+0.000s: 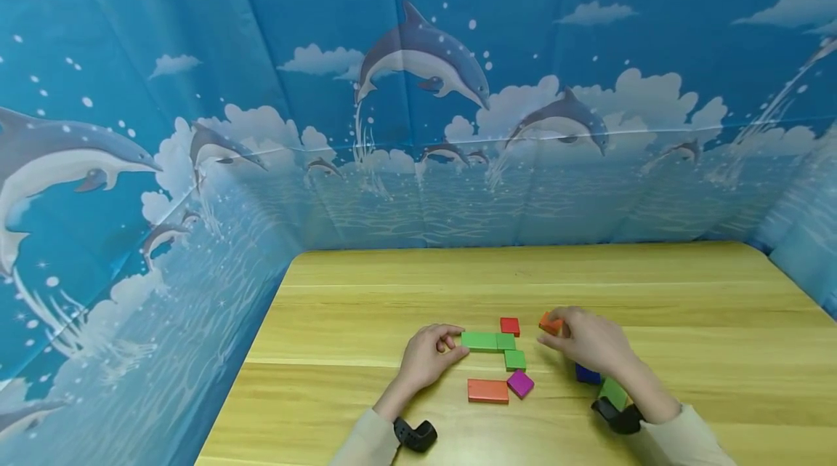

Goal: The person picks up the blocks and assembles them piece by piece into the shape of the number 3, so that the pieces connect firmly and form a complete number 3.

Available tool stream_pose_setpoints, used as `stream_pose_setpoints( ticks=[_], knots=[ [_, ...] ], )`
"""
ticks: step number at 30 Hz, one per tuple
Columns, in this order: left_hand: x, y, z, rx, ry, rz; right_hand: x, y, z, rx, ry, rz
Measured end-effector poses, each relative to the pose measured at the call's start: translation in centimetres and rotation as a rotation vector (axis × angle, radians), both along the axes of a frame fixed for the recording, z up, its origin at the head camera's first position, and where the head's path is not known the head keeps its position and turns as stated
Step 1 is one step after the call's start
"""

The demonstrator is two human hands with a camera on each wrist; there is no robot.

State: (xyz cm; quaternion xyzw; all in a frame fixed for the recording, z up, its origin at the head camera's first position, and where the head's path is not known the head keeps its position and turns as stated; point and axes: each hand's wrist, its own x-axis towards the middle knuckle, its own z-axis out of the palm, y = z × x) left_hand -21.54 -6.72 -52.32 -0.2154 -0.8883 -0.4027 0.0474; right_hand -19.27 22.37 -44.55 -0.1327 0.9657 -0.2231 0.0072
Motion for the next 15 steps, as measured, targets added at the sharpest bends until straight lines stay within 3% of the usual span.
stream_pose_setpoints(
  ticks=[4,8,15],
  knots=[
    [0.0,0.0,0.0,-0.005,-0.021,0.003,-1.8,1.3,0.3,0.098,-0.092,-0.065],
    [0.0,0.0,0.1,-0.003,-0.027,0.004,-3.2,1.9,0.1,0.185,-0.148,-0.073],
    [0.0,0.1,0.2,-0.003,-0.019,0.006,-3.9,1.5,-0.4,0.162,-0.163,-0.073]
  ],
)
